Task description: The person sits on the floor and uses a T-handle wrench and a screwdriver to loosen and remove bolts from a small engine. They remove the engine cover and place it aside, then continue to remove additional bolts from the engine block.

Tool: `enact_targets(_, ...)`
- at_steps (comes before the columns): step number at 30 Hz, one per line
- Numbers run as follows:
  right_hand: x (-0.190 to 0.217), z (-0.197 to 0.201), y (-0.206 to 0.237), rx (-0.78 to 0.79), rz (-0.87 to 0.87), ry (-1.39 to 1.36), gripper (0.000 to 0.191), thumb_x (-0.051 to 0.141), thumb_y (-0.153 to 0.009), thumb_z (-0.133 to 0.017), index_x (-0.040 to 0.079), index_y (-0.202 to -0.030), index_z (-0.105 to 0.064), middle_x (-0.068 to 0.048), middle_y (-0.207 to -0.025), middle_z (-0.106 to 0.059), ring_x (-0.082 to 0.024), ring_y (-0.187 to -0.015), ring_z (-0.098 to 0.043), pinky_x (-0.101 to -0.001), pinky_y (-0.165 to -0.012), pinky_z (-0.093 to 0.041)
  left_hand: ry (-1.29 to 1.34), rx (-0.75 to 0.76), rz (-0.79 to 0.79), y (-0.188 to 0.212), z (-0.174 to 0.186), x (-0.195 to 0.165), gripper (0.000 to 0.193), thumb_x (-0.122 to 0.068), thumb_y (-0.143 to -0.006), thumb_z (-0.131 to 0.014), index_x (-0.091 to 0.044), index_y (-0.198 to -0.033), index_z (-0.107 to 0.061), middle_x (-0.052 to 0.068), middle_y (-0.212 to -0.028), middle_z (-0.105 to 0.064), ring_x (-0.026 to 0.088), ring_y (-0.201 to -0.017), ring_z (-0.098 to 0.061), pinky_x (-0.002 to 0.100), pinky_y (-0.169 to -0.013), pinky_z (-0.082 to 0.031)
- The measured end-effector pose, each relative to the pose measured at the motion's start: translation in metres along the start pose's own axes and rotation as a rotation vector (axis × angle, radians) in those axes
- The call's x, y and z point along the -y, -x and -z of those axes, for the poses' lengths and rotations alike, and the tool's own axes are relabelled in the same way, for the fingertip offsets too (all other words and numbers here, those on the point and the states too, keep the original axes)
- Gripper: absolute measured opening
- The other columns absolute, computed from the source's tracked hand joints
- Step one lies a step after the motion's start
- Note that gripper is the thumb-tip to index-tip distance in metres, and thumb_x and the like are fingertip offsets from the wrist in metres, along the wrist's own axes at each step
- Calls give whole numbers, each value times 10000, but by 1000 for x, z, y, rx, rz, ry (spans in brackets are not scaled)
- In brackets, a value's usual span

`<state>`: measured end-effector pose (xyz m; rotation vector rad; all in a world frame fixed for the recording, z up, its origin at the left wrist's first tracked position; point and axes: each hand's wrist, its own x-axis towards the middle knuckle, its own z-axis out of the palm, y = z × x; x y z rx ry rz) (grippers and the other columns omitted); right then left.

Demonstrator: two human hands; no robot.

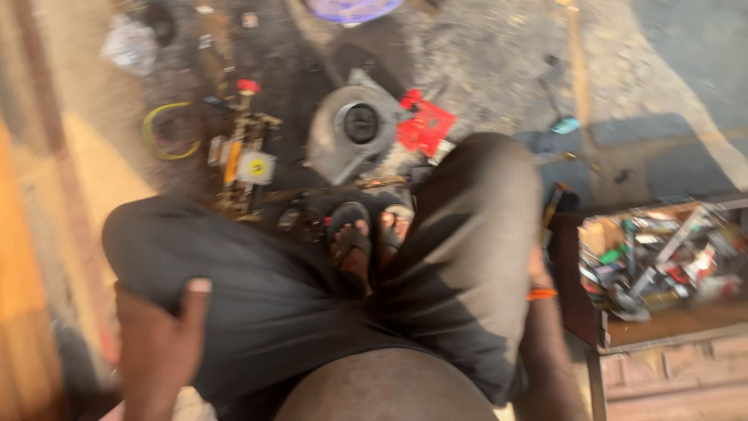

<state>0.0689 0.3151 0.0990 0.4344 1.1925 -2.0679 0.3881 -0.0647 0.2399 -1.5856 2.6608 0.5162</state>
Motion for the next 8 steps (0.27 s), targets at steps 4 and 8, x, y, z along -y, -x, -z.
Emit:
enact_targets(4, 39, -22, 19, 85, 142, 38, 759, 630, -1006, -512, 68, -1517, -508, -126, -1494, -584, -248, -1329, -602, -408, -1116, -496, 67, -31, -429, 41, 29, -85, 450, -434, -942, -716, -152, -1292, -728, 283, -1617, -442, 499, -1555, -326, 530, -1231, -264)
enact_targets(8, 81, -31, 25, 70, 221, 526, 815, 692, -1043, -478, 38, -1527, -517, -132, -1499, -599, -235, -1327, -612, -375, -1122, -478, 1089, 782, -536, 48, 60, -131, 640, -603, -983, -638, -156, -1439, -595, 165, -1505, -602, 325, -1474, -558, 436, -1249, -398)
